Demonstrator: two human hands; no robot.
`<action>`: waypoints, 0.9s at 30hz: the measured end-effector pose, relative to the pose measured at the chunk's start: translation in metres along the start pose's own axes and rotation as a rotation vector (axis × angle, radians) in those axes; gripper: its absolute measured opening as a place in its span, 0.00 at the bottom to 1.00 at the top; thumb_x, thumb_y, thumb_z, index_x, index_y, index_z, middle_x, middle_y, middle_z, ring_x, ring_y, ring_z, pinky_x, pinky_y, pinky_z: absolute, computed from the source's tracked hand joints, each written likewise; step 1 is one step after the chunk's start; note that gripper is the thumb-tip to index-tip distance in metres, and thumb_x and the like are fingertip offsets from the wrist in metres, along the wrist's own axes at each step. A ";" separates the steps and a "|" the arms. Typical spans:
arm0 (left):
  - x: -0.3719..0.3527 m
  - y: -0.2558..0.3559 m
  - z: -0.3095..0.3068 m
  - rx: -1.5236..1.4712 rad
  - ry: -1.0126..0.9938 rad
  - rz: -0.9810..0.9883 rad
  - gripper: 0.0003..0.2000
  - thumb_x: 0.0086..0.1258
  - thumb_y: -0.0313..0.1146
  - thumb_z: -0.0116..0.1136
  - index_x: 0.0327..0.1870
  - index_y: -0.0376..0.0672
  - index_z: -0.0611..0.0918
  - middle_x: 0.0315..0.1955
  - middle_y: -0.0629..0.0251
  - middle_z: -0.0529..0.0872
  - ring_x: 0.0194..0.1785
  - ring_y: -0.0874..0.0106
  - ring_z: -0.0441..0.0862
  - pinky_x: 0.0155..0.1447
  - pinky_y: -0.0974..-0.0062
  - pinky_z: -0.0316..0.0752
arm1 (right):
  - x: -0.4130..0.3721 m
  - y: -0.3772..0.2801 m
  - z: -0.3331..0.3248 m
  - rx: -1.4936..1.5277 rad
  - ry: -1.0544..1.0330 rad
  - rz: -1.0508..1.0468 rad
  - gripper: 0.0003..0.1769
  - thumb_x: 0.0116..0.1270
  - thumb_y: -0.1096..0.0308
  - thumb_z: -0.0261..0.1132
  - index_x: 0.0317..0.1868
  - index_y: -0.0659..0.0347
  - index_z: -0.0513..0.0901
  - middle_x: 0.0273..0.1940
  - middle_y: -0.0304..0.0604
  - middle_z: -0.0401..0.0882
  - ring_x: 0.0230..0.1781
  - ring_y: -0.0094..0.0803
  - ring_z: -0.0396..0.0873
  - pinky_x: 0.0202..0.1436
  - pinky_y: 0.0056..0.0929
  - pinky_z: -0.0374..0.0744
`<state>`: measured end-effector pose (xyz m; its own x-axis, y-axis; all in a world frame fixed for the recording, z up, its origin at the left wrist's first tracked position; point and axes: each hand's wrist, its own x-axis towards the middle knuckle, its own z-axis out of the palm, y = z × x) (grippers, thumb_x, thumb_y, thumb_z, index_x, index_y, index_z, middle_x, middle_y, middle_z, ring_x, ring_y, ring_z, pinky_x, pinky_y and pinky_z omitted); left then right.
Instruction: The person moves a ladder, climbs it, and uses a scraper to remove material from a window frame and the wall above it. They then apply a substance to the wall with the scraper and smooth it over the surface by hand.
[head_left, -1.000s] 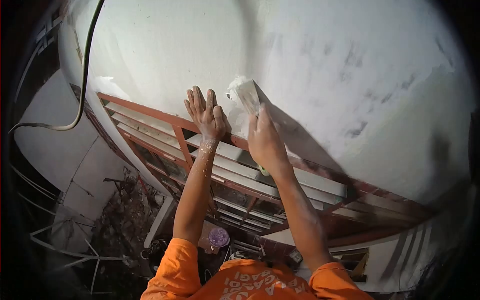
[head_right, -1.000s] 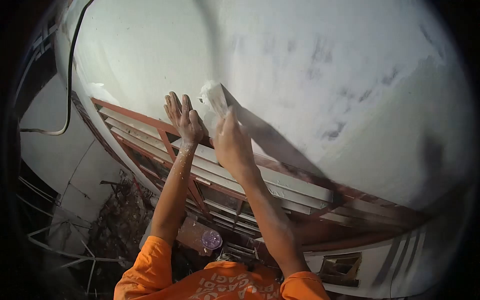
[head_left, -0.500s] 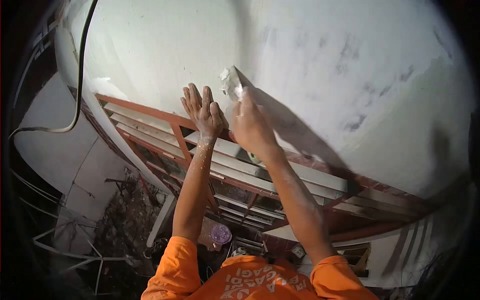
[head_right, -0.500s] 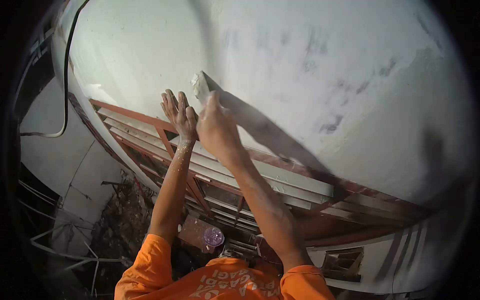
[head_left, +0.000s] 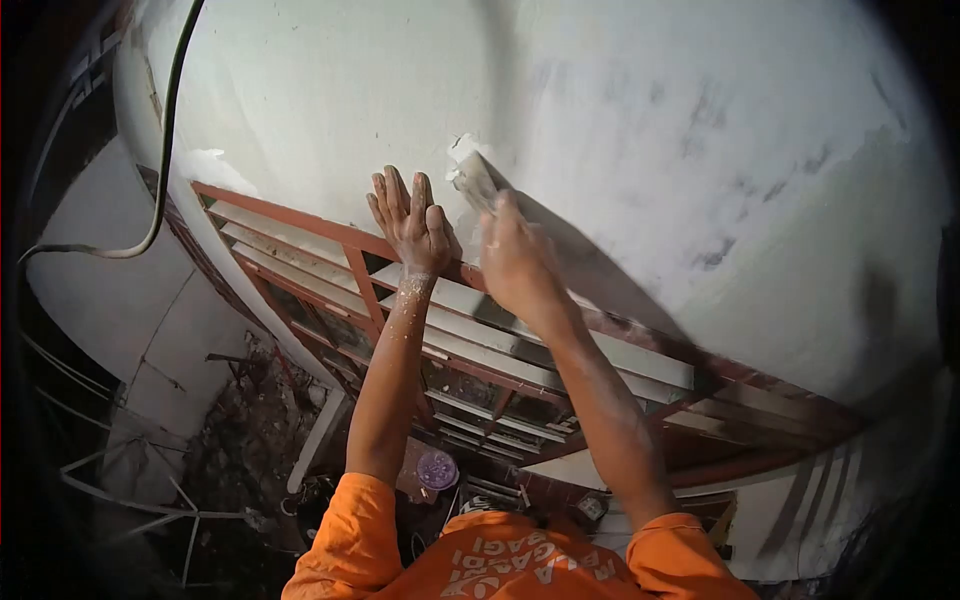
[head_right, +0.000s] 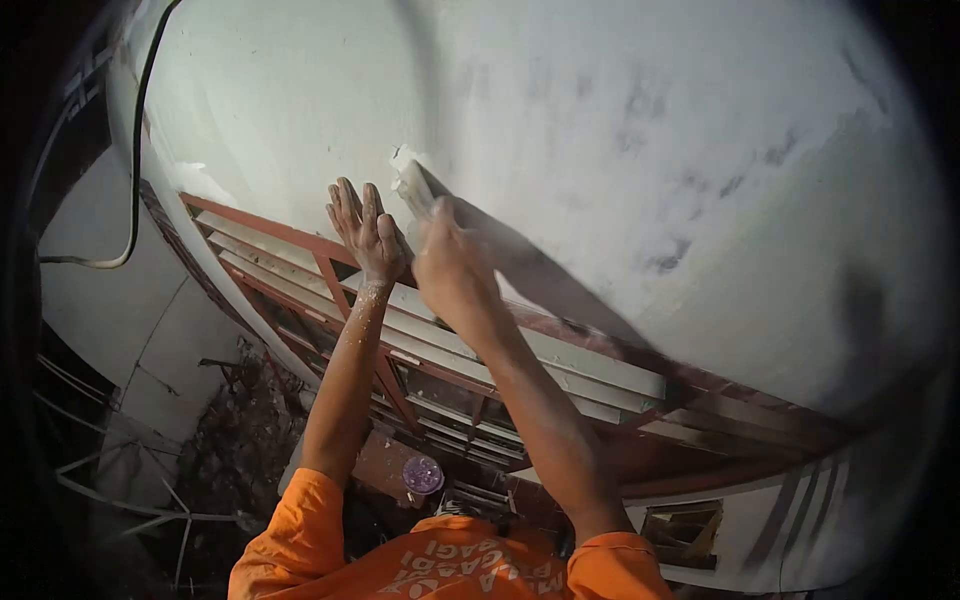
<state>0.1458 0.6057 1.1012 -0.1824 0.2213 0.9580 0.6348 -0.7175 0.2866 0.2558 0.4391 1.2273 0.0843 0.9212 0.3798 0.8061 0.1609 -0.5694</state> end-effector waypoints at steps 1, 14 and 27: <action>0.000 -0.003 0.002 0.007 0.011 0.011 0.25 0.78 0.48 0.38 0.69 0.48 0.75 0.75 0.46 0.58 0.79 0.45 0.48 0.78 0.41 0.37 | 0.003 -0.002 0.005 0.004 0.004 0.002 0.24 0.75 0.64 0.50 0.63 0.75 0.66 0.37 0.73 0.80 0.42 0.69 0.79 0.48 0.59 0.76; -0.002 -0.001 -0.002 0.027 0.003 0.012 0.25 0.79 0.48 0.36 0.69 0.48 0.75 0.75 0.47 0.58 0.79 0.45 0.47 0.78 0.42 0.37 | -0.026 0.021 -0.011 -0.261 0.003 -0.013 0.16 0.72 0.70 0.53 0.57 0.69 0.68 0.28 0.67 0.81 0.33 0.63 0.83 0.37 0.57 0.81; 0.000 -0.001 -0.002 0.028 -0.003 -0.008 0.25 0.78 0.47 0.36 0.69 0.47 0.74 0.75 0.47 0.58 0.80 0.46 0.47 0.78 0.42 0.36 | -0.040 0.032 -0.025 -0.365 -0.124 0.019 0.10 0.72 0.71 0.51 0.47 0.71 0.71 0.30 0.68 0.82 0.37 0.64 0.84 0.40 0.59 0.81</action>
<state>0.1434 0.6049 1.1005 -0.1852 0.2292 0.9556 0.6540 -0.6970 0.2940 0.2932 0.3989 1.2120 0.0476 0.9624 0.2675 0.9624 0.0275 -0.2701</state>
